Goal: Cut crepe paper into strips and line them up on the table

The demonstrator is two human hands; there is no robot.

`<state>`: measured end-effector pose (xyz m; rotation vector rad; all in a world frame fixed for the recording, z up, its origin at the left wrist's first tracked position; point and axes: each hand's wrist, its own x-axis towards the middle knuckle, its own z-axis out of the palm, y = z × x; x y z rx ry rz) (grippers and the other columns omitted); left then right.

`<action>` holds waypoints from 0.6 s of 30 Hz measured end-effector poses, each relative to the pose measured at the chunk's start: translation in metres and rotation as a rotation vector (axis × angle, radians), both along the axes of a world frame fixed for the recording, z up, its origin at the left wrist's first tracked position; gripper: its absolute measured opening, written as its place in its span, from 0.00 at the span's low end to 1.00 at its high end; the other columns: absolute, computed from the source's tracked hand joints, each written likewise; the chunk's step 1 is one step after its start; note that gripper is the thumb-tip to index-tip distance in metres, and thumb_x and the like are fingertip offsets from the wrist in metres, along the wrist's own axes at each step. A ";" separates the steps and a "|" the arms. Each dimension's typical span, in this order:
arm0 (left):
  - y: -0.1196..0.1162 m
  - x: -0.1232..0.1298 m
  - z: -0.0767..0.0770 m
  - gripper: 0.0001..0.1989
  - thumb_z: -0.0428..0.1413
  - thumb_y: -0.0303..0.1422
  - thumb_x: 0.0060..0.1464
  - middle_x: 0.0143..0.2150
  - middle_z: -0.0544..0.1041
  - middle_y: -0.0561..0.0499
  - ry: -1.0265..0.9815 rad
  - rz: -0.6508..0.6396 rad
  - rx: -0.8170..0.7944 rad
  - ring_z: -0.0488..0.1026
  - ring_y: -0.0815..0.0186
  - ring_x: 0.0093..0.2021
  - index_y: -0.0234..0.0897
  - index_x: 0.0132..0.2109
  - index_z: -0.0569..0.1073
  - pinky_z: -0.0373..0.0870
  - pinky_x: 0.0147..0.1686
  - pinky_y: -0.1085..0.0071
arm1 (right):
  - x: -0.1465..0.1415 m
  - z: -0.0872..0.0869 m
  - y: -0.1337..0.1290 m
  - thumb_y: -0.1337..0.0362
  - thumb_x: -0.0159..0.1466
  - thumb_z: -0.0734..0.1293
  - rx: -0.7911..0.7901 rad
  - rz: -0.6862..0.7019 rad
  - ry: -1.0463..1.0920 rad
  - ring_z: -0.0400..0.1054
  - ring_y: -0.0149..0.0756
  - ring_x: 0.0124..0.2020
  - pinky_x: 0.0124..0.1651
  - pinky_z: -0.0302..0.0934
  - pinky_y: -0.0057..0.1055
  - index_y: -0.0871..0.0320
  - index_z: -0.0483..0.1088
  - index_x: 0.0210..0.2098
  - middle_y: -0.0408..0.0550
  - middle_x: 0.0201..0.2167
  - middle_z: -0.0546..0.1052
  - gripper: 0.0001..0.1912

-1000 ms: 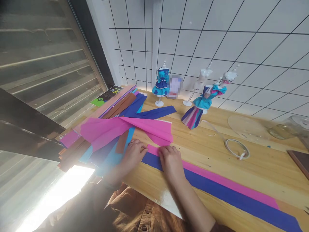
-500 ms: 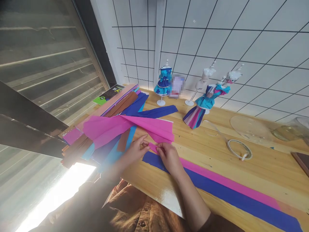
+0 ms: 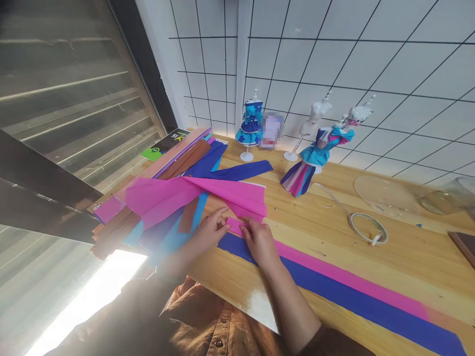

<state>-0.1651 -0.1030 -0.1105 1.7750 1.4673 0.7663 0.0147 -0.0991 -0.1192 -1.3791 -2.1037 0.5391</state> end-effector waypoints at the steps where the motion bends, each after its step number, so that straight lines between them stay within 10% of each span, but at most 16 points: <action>1: 0.000 0.000 0.000 0.27 0.51 0.30 0.52 0.28 0.72 0.56 0.030 0.005 0.009 0.69 0.69 0.32 0.37 0.59 0.58 0.63 0.34 0.73 | 0.000 -0.001 0.000 0.61 0.64 0.58 0.017 0.001 -0.021 0.70 0.39 0.41 0.43 0.61 0.36 0.58 0.67 0.47 0.51 0.42 0.76 0.15; 18: -0.008 0.008 -0.003 0.25 0.48 0.29 0.54 0.51 0.70 0.45 0.533 0.016 0.265 0.69 0.60 0.48 0.37 0.59 0.56 0.64 0.46 0.65 | 0.002 0.028 -0.029 0.63 0.65 0.58 0.205 0.021 -0.416 0.63 0.40 0.37 0.38 0.51 0.35 0.56 0.71 0.38 0.49 0.34 0.74 0.11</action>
